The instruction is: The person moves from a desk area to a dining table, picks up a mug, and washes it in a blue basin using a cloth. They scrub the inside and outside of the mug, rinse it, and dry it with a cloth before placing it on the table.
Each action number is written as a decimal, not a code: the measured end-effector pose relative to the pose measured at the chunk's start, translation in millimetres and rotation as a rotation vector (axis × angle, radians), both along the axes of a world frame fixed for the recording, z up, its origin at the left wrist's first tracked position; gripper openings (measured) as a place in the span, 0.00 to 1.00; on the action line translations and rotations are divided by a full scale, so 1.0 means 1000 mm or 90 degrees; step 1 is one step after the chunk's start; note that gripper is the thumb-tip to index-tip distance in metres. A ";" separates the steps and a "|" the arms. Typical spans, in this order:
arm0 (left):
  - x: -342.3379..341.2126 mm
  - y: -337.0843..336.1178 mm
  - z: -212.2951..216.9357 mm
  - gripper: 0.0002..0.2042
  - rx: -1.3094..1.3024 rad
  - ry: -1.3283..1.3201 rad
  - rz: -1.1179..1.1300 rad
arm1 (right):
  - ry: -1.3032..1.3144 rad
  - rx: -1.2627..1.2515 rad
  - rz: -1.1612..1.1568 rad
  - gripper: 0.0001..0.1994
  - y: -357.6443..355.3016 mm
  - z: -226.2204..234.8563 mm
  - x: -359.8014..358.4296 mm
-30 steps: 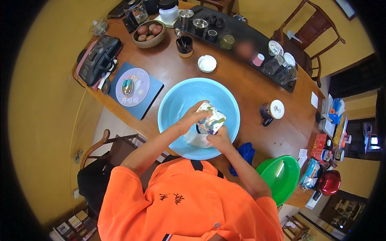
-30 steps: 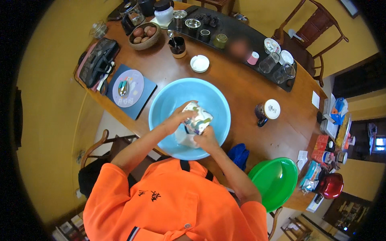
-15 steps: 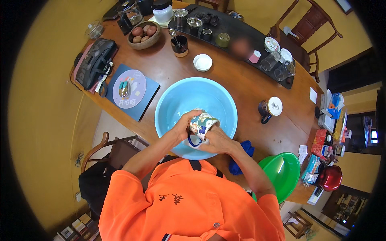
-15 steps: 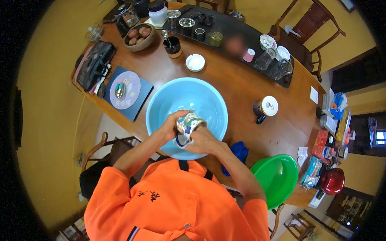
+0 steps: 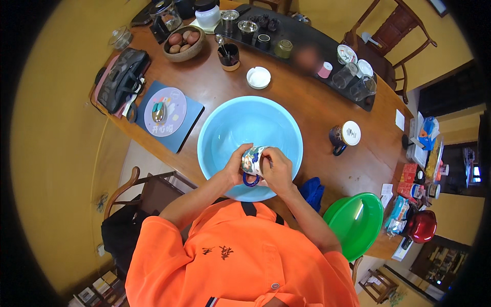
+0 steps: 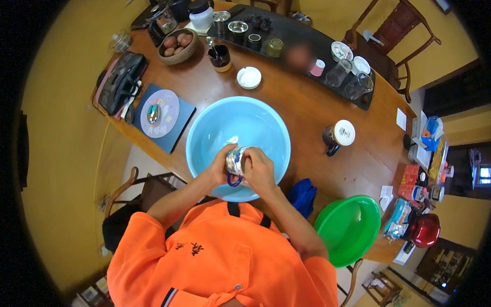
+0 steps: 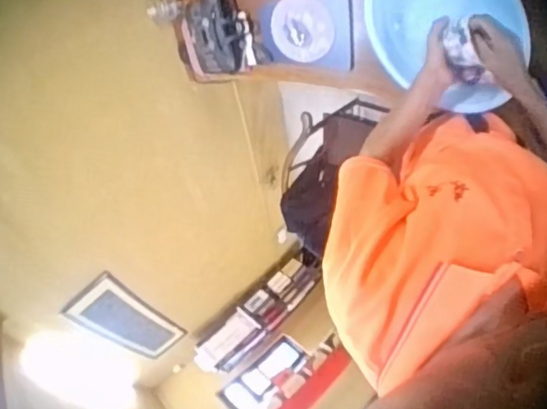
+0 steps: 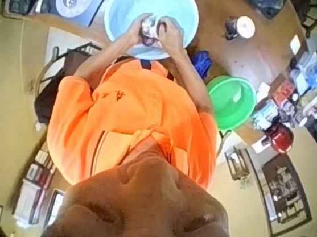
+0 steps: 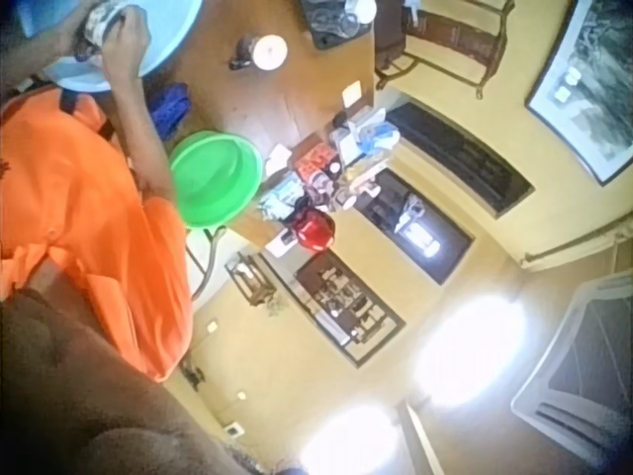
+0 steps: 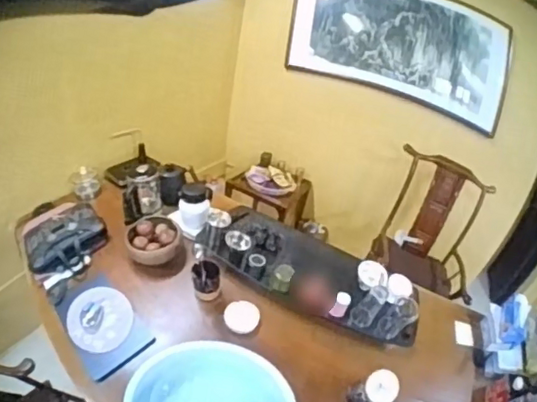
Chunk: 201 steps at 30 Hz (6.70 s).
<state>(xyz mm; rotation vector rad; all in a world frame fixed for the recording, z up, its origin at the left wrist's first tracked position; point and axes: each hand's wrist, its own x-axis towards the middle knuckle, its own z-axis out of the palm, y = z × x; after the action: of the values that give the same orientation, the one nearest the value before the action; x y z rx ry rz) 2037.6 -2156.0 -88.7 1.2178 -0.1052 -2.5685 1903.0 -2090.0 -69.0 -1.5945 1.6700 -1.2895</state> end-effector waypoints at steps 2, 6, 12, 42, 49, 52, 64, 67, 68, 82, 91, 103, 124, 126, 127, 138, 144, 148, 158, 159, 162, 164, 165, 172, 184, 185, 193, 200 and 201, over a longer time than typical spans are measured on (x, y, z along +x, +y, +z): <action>0.001 0.000 0.000 0.19 -0.015 -0.007 -0.025 | 0.034 -0.010 0.044 0.05 -0.002 -0.002 -0.001; -0.005 -0.002 -0.009 0.18 -0.064 -0.043 -0.072 | 0.075 0.035 0.286 0.05 0.008 -0.011 -0.011; -0.002 0.002 -0.029 0.18 -0.060 -0.043 -0.085 | 0.214 0.299 0.505 0.12 0.016 0.009 -0.020; -0.007 -0.015 -0.022 0.20 -0.118 -0.106 -0.123 | 0.262 0.123 0.346 0.29 0.015 0.001 -0.008; -0.007 -0.017 -0.004 0.20 -0.145 -0.179 -0.163 | 0.382 0.185 0.373 0.21 0.010 0.007 -0.010; -0.006 -0.021 -0.006 0.20 -0.166 -0.179 -0.161 | 0.396 0.183 0.372 0.22 0.009 -0.002 -0.010; -0.015 -0.029 0.006 0.17 -0.333 -0.184 0.016 | -0.707 0.345 0.134 0.19 0.001 -0.007 0.003; -0.021 -0.032 0.005 0.16 -0.330 -0.187 0.042 | -0.617 0.313 0.115 0.21 0.010 -0.008 0.006; -0.021 -0.033 0.001 0.16 -0.297 -0.169 0.047 | -0.438 0.221 0.140 0.22 0.011 -0.008 0.005; -0.018 -0.042 0.002 0.26 -0.346 -0.119 -0.205 | -0.128 0.094 0.118 0.15 0.007 -0.020 -0.011; -0.007 -0.022 0.002 0.26 -0.613 -0.095 -0.010 | -0.764 0.344 0.121 0.19 -0.002 -0.014 -0.021; -0.009 -0.042 0.012 0.24 -0.366 -0.117 -0.222 | -0.114 0.143 0.191 0.16 0.009 -0.028 -0.022; 0.040 -0.051 0.010 0.23 -0.111 -0.097 -0.116 | 0.244 -0.140 0.190 0.20 -0.002 -0.028 -0.029; 0.049 -0.051 0.008 0.26 -0.076 -0.088 -0.083 | 0.168 -0.054 0.071 0.21 0.001 -0.042 -0.039; 0.050 -0.050 0.009 0.25 -0.077 -0.104 -0.073 | 0.131 -0.011 0.009 0.22 -0.001 -0.046 -0.041; 0.029 -0.036 -0.013 0.25 -0.397 -0.364 -0.059 | -0.209 0.370 0.013 0.18 -0.040 -0.076 -0.039; 0.026 -0.027 -0.034 0.37 -0.842 -0.508 -0.238 | -0.083 0.054 0.027 0.14 -0.007 -0.029 0.001; 0.019 -0.020 -0.018 0.43 -1.047 -0.449 -0.304 | -0.005 -0.014 -0.019 0.14 -0.007 -0.031 0.014; 0.010 -0.018 0.002 0.40 -0.887 -0.305 -0.221 | -0.089 0.078 -0.035 0.12 -0.006 -0.056 -0.012; 0.009 -0.018 0.000 0.37 -0.802 -0.270 -0.180 | -0.073 0.047 -0.058 0.12 -0.001 -0.053 -0.008; 0.004 -0.010 0.005 0.24 -0.624 -0.230 -0.089 | -0.039 -0.034 -0.135 0.11 0.010 -0.033 0.005; 0.004 -0.008 -0.003 0.24 -0.514 -0.260 -0.055 | 0.007 -0.075 -0.138 0.11 0.013 -0.021 0.009; 0.004 -0.008 -0.008 0.25 -0.459 -0.274 -0.038 | 0.030 -0.096 -0.139 0.11 0.015 -0.015 0.012; 0.005 -0.021 -0.018 0.20 -0.142 -0.074 0.150 | -0.149 -0.044 -0.109 0.09 0.040 -0.026 0.036; 0.027 -0.003 -0.014 0.33 -0.027 0.310 0.140 | -0.601 0.123 -0.230 0.13 0.037 -0.012 -0.015; 0.027 -0.002 -0.015 0.33 -0.004 0.375 0.122 | -0.619 0.135 -0.233 0.13 0.038 -0.013 -0.015; 0.012 0.015 -0.005 0.35 0.055 0.672 0.049 | -0.540 0.223 -0.202 0.14 0.039 -0.022 -0.018; 0.007 0.025 0.012 0.38 0.217 0.803 0.067 | -0.175 0.238 -0.079 0.16 0.044 -0.029 -0.026; 0.004 0.027 0.007 0.38 0.220 0.827 0.064 | -0.113 0.237 -0.068 0.16 0.043 -0.029 -0.027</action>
<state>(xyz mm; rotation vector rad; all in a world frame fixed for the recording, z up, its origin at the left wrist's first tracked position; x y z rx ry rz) 2041.8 -2129.5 -81.4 -0.5310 0.6554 -2.7944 1875.9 -2046.7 -97.7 -1.1548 1.7758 -1.0573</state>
